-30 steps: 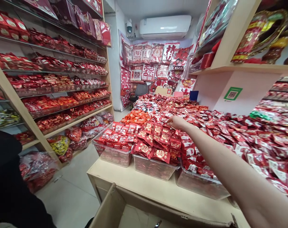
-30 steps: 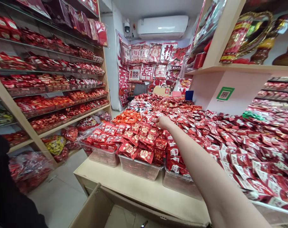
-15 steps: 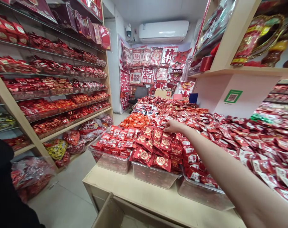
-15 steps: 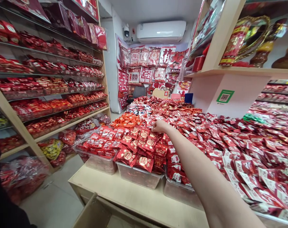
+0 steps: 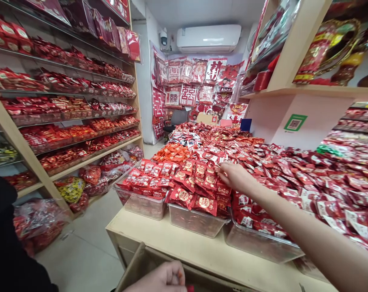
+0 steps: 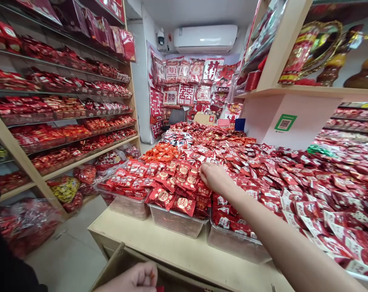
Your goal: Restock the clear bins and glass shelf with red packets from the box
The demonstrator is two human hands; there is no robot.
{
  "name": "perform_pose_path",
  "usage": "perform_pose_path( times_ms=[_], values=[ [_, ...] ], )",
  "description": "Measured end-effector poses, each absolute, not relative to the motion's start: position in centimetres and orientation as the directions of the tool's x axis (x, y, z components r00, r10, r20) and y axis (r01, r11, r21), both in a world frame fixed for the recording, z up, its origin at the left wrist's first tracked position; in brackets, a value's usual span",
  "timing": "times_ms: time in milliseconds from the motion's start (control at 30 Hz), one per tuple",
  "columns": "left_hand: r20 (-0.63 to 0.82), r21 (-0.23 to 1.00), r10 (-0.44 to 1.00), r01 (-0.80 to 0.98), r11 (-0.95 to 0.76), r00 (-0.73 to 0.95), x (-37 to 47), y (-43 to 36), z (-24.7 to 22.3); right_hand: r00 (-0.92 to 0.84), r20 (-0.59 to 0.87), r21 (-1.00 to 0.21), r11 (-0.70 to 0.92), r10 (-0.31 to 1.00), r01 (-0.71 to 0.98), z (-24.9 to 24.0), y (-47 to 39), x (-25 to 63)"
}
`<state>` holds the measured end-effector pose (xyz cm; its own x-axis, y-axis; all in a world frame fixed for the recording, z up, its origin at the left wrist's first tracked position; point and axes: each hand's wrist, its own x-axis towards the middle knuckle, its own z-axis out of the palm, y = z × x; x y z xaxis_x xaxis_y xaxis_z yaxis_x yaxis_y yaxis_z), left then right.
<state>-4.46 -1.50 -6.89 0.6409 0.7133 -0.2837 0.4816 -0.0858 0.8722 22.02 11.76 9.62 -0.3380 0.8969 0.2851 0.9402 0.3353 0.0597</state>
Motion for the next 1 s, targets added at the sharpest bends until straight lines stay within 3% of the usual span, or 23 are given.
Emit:
perform_pose_path(
  times_ms=[67,133,233,467,600,800,1000],
  values=[
    [-0.295,0.954,0.718,0.232,0.188,0.630,-4.4,-1.5,-6.0,-0.368,0.268,0.023,0.376,0.890,0.927,9.1,11.5,22.0],
    [-0.292,0.926,0.733,-0.011,0.378,0.615,-4.1,-1.8,-4.9,-0.350,0.267,-0.023,0.369,0.898,0.929,9.0,11.8,22.2],
    [-0.277,0.908,0.805,-0.131,0.397,0.524,-3.5,-2.1,-2.7,-0.294,0.279,-0.078,0.327,0.914,0.942,9.1,12.4,22.5],
    [-0.193,0.942,0.925,-0.202,0.268,0.328,-2.5,0.5,2.5,-0.276,0.247,-0.120,0.312,0.929,0.943,9.1,12.7,22.4],
    [-0.040,0.988,0.973,-0.139,0.073,0.227,-1.9,3.5,4.9,-0.305,0.237,-0.118,0.339,0.922,0.934,9.4,12.6,22.4],
    [0.277,0.956,0.933,0.036,-0.292,0.228,-1.5,9.7,7.8,-0.366,0.243,-0.094,0.398,0.898,0.913,9.3,12.4,22.6],
    [0.360,0.925,0.908,0.048,-0.378,0.216,-0.5,15.0,8.6,-0.381,0.282,-0.104,0.422,0.881,0.900,8.6,12.0,22.7]
  ],
)
